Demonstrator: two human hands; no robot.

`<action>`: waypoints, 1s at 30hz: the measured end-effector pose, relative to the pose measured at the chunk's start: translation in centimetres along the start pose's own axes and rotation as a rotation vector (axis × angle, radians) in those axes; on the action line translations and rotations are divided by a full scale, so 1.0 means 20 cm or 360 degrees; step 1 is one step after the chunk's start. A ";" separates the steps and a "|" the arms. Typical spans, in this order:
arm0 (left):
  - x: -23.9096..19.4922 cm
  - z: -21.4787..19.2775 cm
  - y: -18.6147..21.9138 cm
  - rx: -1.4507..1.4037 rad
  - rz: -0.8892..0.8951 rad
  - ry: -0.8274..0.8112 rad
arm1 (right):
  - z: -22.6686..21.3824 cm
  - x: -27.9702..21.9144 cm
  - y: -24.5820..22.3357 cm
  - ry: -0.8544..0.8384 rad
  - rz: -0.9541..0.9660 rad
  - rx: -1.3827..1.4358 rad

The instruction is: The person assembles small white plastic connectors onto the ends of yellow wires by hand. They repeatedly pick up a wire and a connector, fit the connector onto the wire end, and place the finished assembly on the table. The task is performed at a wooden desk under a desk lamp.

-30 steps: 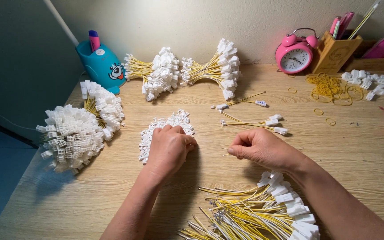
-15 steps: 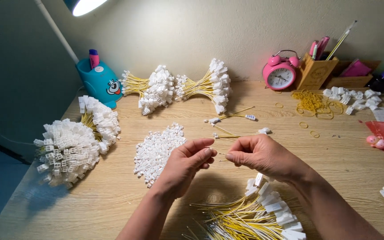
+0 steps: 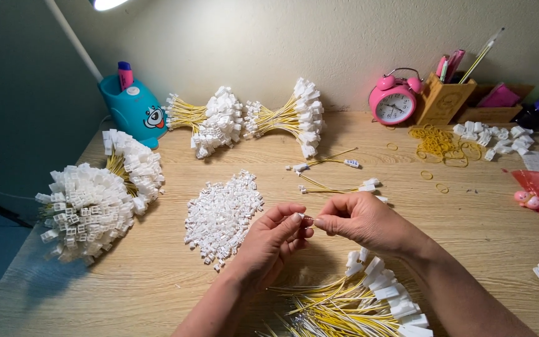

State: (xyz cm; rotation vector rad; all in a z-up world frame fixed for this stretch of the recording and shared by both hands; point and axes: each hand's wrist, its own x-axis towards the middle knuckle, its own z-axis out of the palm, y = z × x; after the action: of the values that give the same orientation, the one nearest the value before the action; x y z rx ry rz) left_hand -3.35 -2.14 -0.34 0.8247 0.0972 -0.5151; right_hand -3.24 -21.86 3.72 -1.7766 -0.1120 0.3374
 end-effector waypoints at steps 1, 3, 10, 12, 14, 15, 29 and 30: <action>0.01 -0.01 -0.01 0.0039 0.0007 -0.0039 | 0.00 0.00 0.00 -0.0011 -0.0011 0.0016; 0.01 -0.02 -0.02 0.0050 0.0022 -0.0060 | 0.01 0.00 0.00 0.0016 0.0001 0.0001; 0.01 -0.01 -0.02 0.0100 0.0035 -0.0046 | 0.01 0.00 -0.02 0.0083 0.0041 -0.0112; 0.00 0.01 -0.01 0.0123 0.0018 -0.0014 | 0.02 -0.01 -0.04 0.0090 0.0037 -0.0184; 0.00 0.01 -0.01 0.0145 0.0001 0.0019 | 0.02 -0.02 -0.05 0.0095 0.0032 -0.0258; 0.01 0.01 -0.01 0.0133 0.0009 0.0045 | 0.02 -0.02 -0.06 0.0089 0.0038 -0.0280; 0.04 -0.01 -0.07 0.0410 0.0287 0.0147 | 0.10 -0.07 -0.17 0.0236 0.0103 -0.0746; 0.03 0.00 -0.08 0.0597 0.0383 0.0167 | 0.10 -0.07 -0.18 0.0284 0.0108 -0.0908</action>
State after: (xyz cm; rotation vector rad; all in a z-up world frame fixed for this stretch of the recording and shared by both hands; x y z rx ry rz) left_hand -3.50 -3.19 -1.61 1.2135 -0.0039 -0.2642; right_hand -4.79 -19.52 6.99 -2.3708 -0.0192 0.2029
